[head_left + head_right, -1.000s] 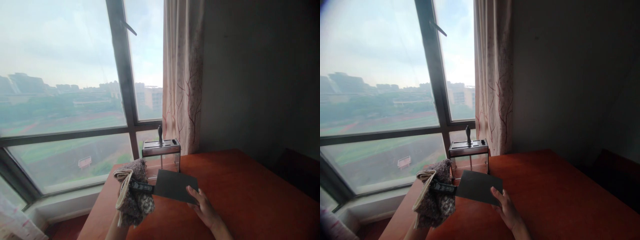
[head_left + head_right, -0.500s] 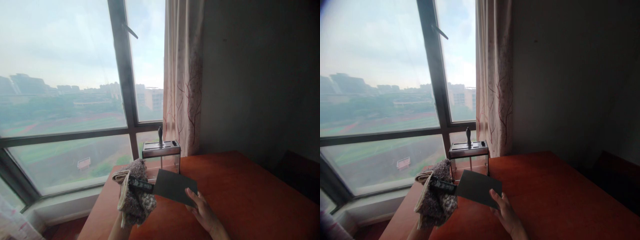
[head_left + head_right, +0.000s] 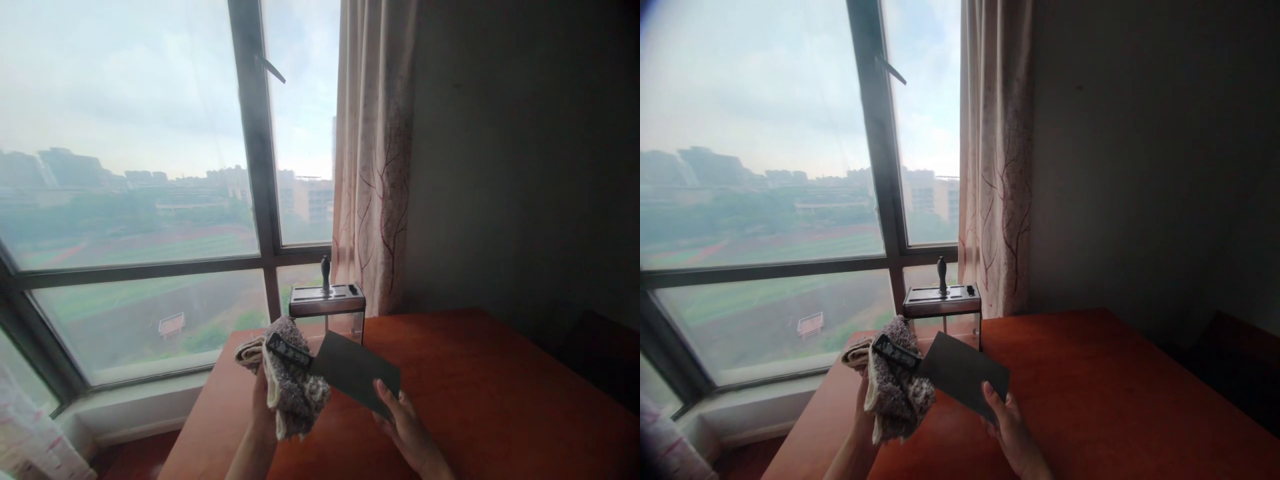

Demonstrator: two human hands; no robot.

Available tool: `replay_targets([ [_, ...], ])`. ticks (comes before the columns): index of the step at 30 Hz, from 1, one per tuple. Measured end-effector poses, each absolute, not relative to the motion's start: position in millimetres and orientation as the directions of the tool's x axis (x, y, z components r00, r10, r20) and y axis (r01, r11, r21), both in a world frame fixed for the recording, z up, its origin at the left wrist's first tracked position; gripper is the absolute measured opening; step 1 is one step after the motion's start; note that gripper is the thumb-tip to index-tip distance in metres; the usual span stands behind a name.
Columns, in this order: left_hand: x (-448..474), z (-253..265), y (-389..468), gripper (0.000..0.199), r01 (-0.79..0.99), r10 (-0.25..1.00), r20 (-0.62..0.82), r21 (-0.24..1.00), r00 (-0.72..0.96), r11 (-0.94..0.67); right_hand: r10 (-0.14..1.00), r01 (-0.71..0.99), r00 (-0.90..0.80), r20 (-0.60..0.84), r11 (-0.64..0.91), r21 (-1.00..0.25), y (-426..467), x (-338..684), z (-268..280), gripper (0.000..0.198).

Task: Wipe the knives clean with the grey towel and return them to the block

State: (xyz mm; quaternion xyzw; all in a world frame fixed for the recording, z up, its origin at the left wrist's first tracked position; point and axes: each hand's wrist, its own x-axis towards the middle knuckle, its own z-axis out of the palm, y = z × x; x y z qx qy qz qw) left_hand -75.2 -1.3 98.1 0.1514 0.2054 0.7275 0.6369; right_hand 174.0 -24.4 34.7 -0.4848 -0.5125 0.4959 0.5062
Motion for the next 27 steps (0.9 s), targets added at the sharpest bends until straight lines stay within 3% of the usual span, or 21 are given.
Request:
replay_targets([
  [4, -68, 99, -10, 0.02, -0.823, 0.963, -0.253, 0.564, -0.096, 0.067, 1.0, -0.085, -0.009, -0.019, -0.02, -0.996, -25, 161, 39, 0.048],
  [9, -44, 101, -18, 0.023, -0.753, 0.946, -0.306, 0.646, -0.104, 0.127, 0.999, -0.09, 0.001, 0.042, 0.042, -0.995, -24, 153, 28, 0.057],
  [14, -30, 104, -22, 0.032, -0.742, 0.937, -0.306, 0.665, -0.168, 0.084, 0.966, 0.122, -0.106, 0.236, 0.248, -0.961, -28, 151, 25, 0.049],
  [16, -34, 105, -20, 0.026, -0.74, 0.928, -0.319, 0.669, -0.195, 0.075, 0.92, 0.246, -0.185, 0.345, 0.383, -0.89, -30, 151, 31, 0.046],
  [19, -43, 110, -15, 0.016, -0.742, 0.917, -0.334, 0.667, -0.217, 0.067, 0.796, 0.408, -0.328, 0.508, 0.605, -0.684, -32, 151, 43, 0.041],
  [23, -57, 118, -11, 0.015, -0.738, 0.915, -0.301, 0.675, -0.268, 0.006, 0.668, 0.529, -0.472, 0.576, 0.737, -0.421, -35, 152, 55, 0.032],
  [25, -64, 122, -10, 0.017, -0.726, 0.914, -0.267, 0.686, -0.306, -0.043, 0.66, 0.531, -0.485, 0.574, 0.744, -0.406, -37, 151, 55, 0.032],
  [27, -74, 125, -8, 0.018, -0.716, 0.902, -0.233, 0.69, -0.363, -0.11, 0.702, 0.479, -0.454, 0.549, 0.712, -0.514, -40, 149, 52, 0.032],
])
